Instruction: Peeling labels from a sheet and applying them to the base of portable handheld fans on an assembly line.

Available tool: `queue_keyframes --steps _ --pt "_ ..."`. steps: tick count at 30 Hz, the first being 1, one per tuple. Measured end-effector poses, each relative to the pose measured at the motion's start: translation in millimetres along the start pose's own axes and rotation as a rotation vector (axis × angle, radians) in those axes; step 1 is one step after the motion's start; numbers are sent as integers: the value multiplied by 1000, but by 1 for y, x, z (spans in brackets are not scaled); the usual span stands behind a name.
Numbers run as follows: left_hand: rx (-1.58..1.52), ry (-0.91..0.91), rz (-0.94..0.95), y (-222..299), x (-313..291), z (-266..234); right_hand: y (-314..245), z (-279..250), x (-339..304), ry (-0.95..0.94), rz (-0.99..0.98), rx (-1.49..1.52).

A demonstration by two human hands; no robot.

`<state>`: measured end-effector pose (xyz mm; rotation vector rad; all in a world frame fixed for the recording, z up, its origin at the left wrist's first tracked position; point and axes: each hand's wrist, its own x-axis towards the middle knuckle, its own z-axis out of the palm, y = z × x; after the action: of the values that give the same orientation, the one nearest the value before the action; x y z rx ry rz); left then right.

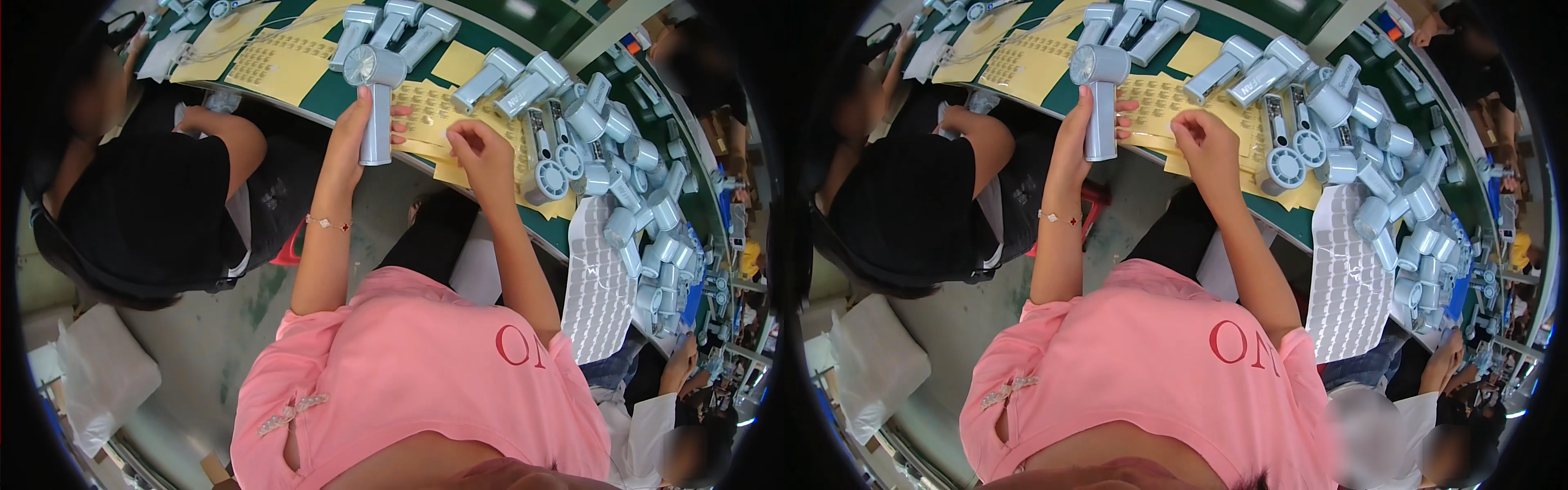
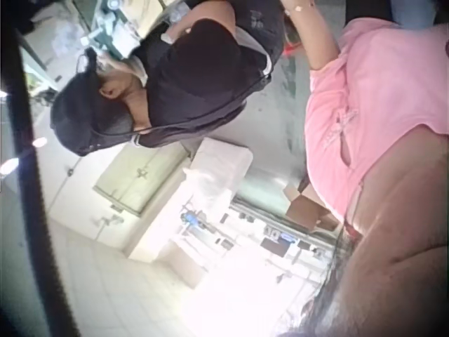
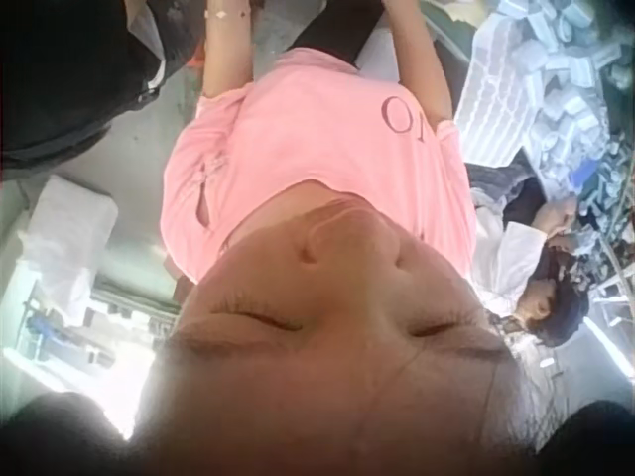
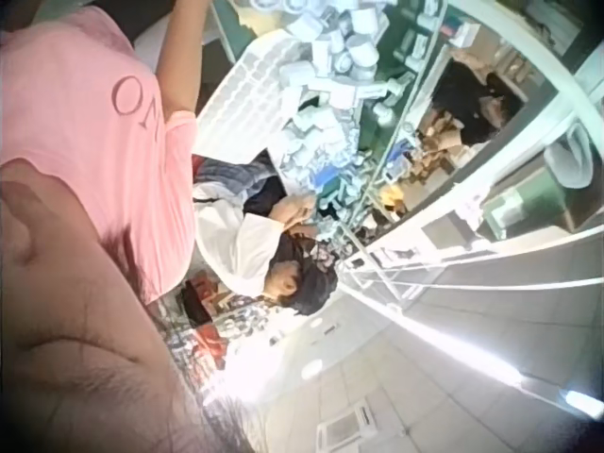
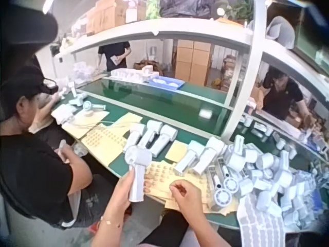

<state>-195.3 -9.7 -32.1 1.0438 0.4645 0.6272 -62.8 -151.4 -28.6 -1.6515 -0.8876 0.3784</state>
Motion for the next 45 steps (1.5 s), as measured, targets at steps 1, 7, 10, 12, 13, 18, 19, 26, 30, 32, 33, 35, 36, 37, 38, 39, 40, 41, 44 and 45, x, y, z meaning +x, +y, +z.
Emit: queue_keyframes --steps 1,7,10,12,13,18,19,26,30,32,33,35,36,37,38,39,40,41,44,45 --pt "12 2 -8 -3 0 -1 6 6 6 10 17 -133" --pt "241 8 -69 -10 7 3 25 22 26 109 -77 -259" --pt "318 4 -101 -12 13 8 29 26 30 104 -62 -266" --pt "354 -4 -116 -12 16 10 30 29 32 103 -90 -324" --pt "344 2 -117 -12 16 10 31 30 32 98 -97 -352" --pt "314 6 -122 -11 20 8 32 40 36 50 -156 -765" --pt "338 4 -140 -11 22 7 32 42 37 22 -179 -867" --pt "327 -12 -145 -2 26 10 19 23 23 48 -310 -373" --pt "217 0 -73 6 13 13 -20 -12 -14 -4 21 21" --pt "-8 -60 -87 8 5 18 -41 -23 -31 -51 191 248" --pt "-122 -84 -95 9 1 23 -50 -26 -38 -62 181 305" --pt "-204 -184 -120 7 -6 36 -64 -27 -51 -76 155 430" --pt "-248 -234 -135 5 -10 43 -68 -26 -54 -60 147 443" --pt "-277 -278 -163 5 -13 49 -71 -26 -56 -54 130 459" --pt "-297 -293 -184 4 -16 55 -72 -26 -58 -54 117 458" --pt "-327 -313 -195 3 -18 61 -73 -26 -60 -81 99 495" --pt "-357 -332 -205 2 -20 67 -73 -27 -61 -98 84 496" --pt "-361 -334 -195 2 -21 71 -73 -27 -63 -98 75 504" --pt "-372 -320 -196 2 -23 79 -72 -30 -67 -90 70 488" --pt "-368 -320 -195 2 -24 81 -72 -31 -67 -85 71 476"
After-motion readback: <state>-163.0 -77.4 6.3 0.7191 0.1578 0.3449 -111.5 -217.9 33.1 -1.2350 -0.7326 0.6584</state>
